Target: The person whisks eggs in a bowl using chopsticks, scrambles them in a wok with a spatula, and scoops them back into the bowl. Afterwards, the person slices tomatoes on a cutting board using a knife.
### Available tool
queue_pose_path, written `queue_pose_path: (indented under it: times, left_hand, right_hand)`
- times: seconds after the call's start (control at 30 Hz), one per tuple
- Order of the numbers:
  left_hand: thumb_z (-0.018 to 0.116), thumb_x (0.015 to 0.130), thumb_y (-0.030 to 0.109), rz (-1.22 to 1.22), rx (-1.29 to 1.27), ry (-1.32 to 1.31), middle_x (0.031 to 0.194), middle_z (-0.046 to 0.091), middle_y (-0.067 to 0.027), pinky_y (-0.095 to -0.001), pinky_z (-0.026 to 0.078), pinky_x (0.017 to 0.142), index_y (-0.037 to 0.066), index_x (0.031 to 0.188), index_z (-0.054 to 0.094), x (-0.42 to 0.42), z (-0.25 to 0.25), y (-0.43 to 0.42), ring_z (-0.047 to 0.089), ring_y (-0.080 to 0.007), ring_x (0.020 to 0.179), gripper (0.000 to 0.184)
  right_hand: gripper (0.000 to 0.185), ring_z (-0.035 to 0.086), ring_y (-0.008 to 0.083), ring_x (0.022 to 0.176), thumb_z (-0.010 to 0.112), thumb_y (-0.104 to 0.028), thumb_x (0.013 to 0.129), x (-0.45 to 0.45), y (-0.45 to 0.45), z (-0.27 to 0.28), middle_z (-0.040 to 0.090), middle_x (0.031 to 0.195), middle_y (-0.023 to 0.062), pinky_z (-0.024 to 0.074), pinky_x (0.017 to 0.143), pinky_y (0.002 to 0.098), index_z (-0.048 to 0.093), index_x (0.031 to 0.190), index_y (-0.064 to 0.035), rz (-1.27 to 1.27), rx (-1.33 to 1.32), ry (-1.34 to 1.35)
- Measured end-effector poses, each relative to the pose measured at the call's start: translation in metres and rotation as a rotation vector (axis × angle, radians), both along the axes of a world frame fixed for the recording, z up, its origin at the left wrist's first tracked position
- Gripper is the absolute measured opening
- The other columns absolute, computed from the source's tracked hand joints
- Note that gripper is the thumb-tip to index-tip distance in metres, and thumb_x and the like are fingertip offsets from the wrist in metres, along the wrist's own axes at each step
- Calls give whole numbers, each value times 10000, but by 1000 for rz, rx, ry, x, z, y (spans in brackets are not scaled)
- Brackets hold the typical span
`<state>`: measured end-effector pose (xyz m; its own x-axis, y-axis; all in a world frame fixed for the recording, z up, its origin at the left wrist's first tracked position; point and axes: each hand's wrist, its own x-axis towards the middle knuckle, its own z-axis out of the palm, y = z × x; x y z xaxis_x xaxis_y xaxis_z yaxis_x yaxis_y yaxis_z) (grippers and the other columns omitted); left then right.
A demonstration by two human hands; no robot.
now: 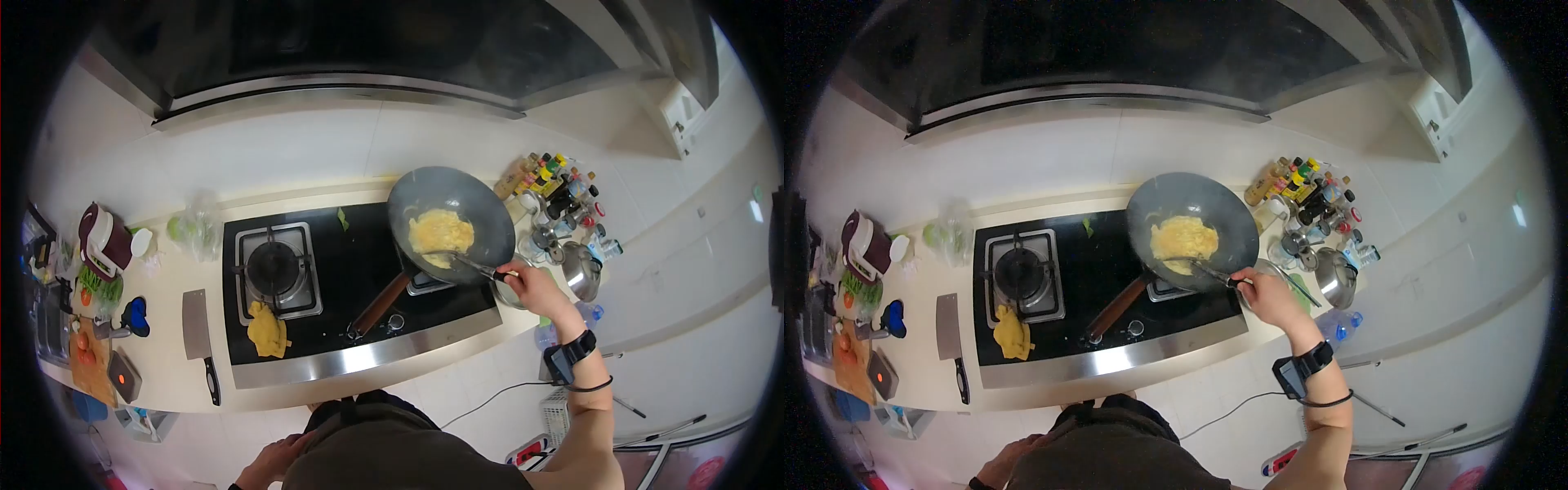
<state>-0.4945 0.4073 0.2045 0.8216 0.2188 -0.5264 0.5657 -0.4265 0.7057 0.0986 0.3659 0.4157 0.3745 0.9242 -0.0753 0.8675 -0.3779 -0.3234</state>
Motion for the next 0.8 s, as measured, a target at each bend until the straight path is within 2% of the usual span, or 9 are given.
queue_pose_path:
  times: [0.07, 0.1, 0.17, 0.3, 0.37, 0.47, 0.57, 0.7, 0.8]
  left_hand:
    - [661, 854, 359, -31, 13, 150, 1396, 503, -199, -451, 484, 988, 239, 1543, 241, 4, 1, -2, 570, -391, 1202, 816]
    - [661, 854, 359, -43, 14, 152, 1396, 503, -199, -451, 484, 988, 239, 1543, 241, 7, 6, -2, 570, -391, 1202, 816]
    - [648, 864, 357, -50, 79, 16, 1386, 507, -200, -459, 490, 974, 227, 1541, 240, 13, 21, 3, 582, -390, 1184, 802]
    - [621, 883, 338, -82, 48, 69, 1376, 512, -197, -464, 495, 962, 228, 1538, 245, 15, 32, 0, 588, -390, 1172, 763]
    - [498, 984, 240, 40, -38, -80, 1432, 487, -185, -423, 472, 1005, 126, 1462, 395, 15, 50, -9, 543, -357, 1222, 501]
    - [493, 952, 287, -15, 2, 100, 1370, 508, -197, -444, 470, 1019, 139, 1505, 310, 25, 42, -3, 559, -372, 1208, 602]
    - [479, 953, 306, -121, 91, 21, 1372, 507, -195, -447, 479, 1009, 135, 1507, 311, 33, 45, 6, 569, -374, 1189, 604]
    - [492, 977, 298, 41, -46, -42, 1440, 467, -186, -428, 470, 1018, 132, 1472, 362, 24, 45, -2, 545, -359, 1227, 537]
    - [500, 994, 292, 143, -149, -76, 1485, 440, -180, -416, 464, 1024, 130, 1448, 396, 19, 44, -8, 529, -348, 1252, 493]
  right_hand:
    - [212, 660, 401, 811, 571, -174, 958, 12, 8, -34, 683, 846, 209, 504, 716, 486, 635, 1154, -124, 13, 72, -65]
    - [214, 662, 409, 836, 567, -177, 959, 13, 10, -48, 685, 863, 214, 507, 731, 504, 623, 1160, -128, 27, 133, -129]
    - [222, 660, 423, 859, 546, -173, 969, 19, 15, -57, 686, 886, 225, 508, 756, 527, 593, 1179, -119, -28, 41, -215]
    - [249, 665, 416, 870, 559, -182, 953, 22, -2, -19, 693, 908, 219, 514, 771, 520, 586, 1180, -84, -105, -32, -260]
    - [256, 667, 409, 871, 579, -194, 941, 13, -12, 7, 696, 916, 215, 516, 772, 516, 599, 1169, -80, 100, -91, -144]
    - [249, 664, 415, 873, 580, -177, 949, 5, 13, -30, 696, 941, 214, 518, 772, 506, 619, 1175, -80, 73, 62, -102]
    - [248, 658, 426, 877, 574, -174, 962, 17, 31, -47, 694, 964, 211, 519, 764, 503, 628, 1191, -96, 2, 108, -178]
    - [254, 664, 411, 878, 577, -184, 960, 42, 1, -2, 705, 964, 195, 525, 774, 480, 634, 1187, -85, -95, 74, -192]
    - [240, 667, 399, 893, 599, -175, 949, 41, -18, 26, 708, 976, 185, 523, 776, 451, 671, 1159, -84, -58, 64, -54]
